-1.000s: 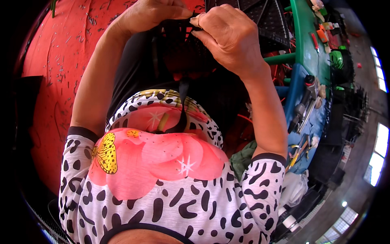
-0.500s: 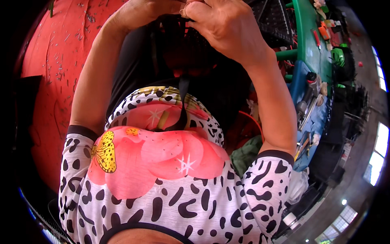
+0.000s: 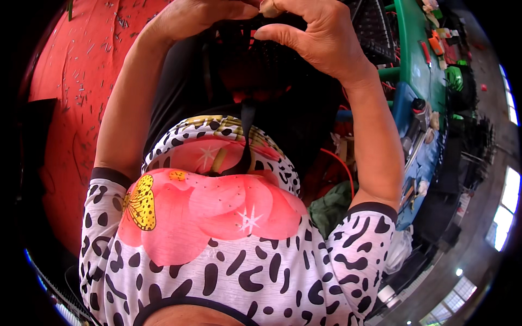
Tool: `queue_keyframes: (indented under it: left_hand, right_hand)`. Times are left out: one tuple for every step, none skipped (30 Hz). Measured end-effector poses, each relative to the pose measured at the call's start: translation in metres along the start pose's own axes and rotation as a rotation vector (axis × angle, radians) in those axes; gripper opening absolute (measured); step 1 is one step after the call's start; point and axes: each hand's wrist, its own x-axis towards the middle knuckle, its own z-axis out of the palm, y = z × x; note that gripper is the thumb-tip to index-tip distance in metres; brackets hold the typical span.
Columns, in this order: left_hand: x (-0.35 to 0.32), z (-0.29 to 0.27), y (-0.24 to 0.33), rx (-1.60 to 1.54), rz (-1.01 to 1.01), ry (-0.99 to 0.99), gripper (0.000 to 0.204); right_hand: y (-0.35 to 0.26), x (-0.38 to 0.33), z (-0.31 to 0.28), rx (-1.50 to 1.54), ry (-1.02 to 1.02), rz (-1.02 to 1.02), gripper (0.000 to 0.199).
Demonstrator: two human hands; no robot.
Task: The person wraps black plastic strips around the edges of a dark textured furniture component, securing the strips with a pneumatic nail gun and trimming excess material with pliers and a knife.
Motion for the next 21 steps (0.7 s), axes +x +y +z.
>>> queue_keyframes:
  left_hand:
    - [0.000, 0.000, -0.001, -0.018, 0.010, -0.019, 0.036]
    - [-0.001, 0.000, 0.000, -0.018, 0.009, -0.020, 0.036]
    - [-0.001, -0.001, 0.000, -0.010, 0.013, -0.020, 0.036]
    - [-0.001, -0.001, 0.000, -0.003, 0.016, -0.020, 0.036]
    - [-0.002, 0.000, -0.001, -0.003, 0.015, -0.021, 0.036]
    - [-0.002, 0.000, -0.001, -0.026, 0.043, -0.023, 0.036]
    - [-0.002, 0.000, -0.001, -0.050, 0.071, -0.026, 0.035]
    - [-0.003, 0.000, -0.001, -0.050, 0.070, -0.025, 0.035]
    - [-0.002, 0.000, 0.000, -0.059, 0.057, -0.021, 0.035]
    - [-0.002, 0.000, 0.001, -0.068, 0.045, -0.018, 0.034]
    - [-0.003, 0.001, 0.002, -0.066, 0.042, -0.016, 0.034]
    - [-0.002, 0.002, 0.003, -0.053, 0.047, -0.005, 0.034]
    - [0.000, 0.005, 0.006, -0.041, 0.056, -0.004, 0.035]
    - [0.002, 0.008, 0.008, -0.065, 0.054, 0.012, 0.034]
    - [-0.001, 0.009, 0.010, -0.053, 0.046, 0.000, 0.034]
    - [-0.001, 0.014, 0.016, 0.051, 0.008, 0.060, 0.033]
    - [0.000, 0.020, 0.023, 0.156, -0.027, 0.118, 0.032]
    - [-0.001, 0.027, 0.027, 0.105, -0.031, 0.176, 0.030]
    - [-0.005, 0.032, 0.031, 0.117, -0.026, 0.163, 0.030]
    - [-0.010, 0.035, 0.033, 0.037, -0.053, 0.190, 0.029]
    - [-0.016, 0.036, 0.033, -0.041, -0.088, 0.212, 0.030]
  right_hand:
    - [0.000, 0.000, 0.001, -0.047, 0.002, -0.067, 0.032]
    - [0.000, 0.001, 0.003, -0.047, 0.002, -0.067, 0.032]
    - [0.001, 0.000, 0.005, -0.059, 0.021, -0.058, 0.032]
    - [0.002, 0.001, 0.007, -0.072, 0.040, -0.049, 0.032]
    - [0.001, 0.002, 0.009, -0.072, 0.040, -0.048, 0.032]
    - [0.000, 0.003, 0.010, -0.122, 0.032, -0.071, 0.032]
    - [-0.001, 0.004, 0.011, -0.171, 0.023, -0.093, 0.032]
    - [0.000, 0.004, 0.011, -0.170, 0.023, -0.093, 0.032]
    - [0.001, 0.004, 0.010, -0.176, 0.016, -0.090, 0.032]
    - [0.001, 0.005, 0.010, -0.181, 0.011, -0.088, 0.032]
    - [-0.002, 0.008, 0.005, -0.178, 0.012, -0.090, 0.032]
    - [-0.009, 0.015, -0.004, 0.194, -0.006, 0.206, 0.031]
    - [-0.014, 0.015, -0.015, 0.563, -0.018, 0.501, 0.030]
    - [0.017, 0.014, -0.020, 0.522, -0.038, 0.462, 0.026]
    - [0.019, 0.022, -0.025, 0.532, -0.170, 0.693, 0.020]
    - [0.029, 0.025, -0.030, 0.459, -0.297, 0.765, 0.019]
    - [0.040, 0.028, -0.035, 0.384, -0.422, 0.837, 0.019]
    - [0.044, 0.029, -0.033, 0.357, -0.541, 0.836, 0.018]
    - [0.046, 0.032, -0.028, 0.357, -0.658, 0.670, 0.017]
    - [0.046, 0.034, -0.023, 0.447, -0.724, 0.702, 0.016]
    - [0.044, 0.038, -0.013, 0.547, -0.787, 0.732, 0.015]
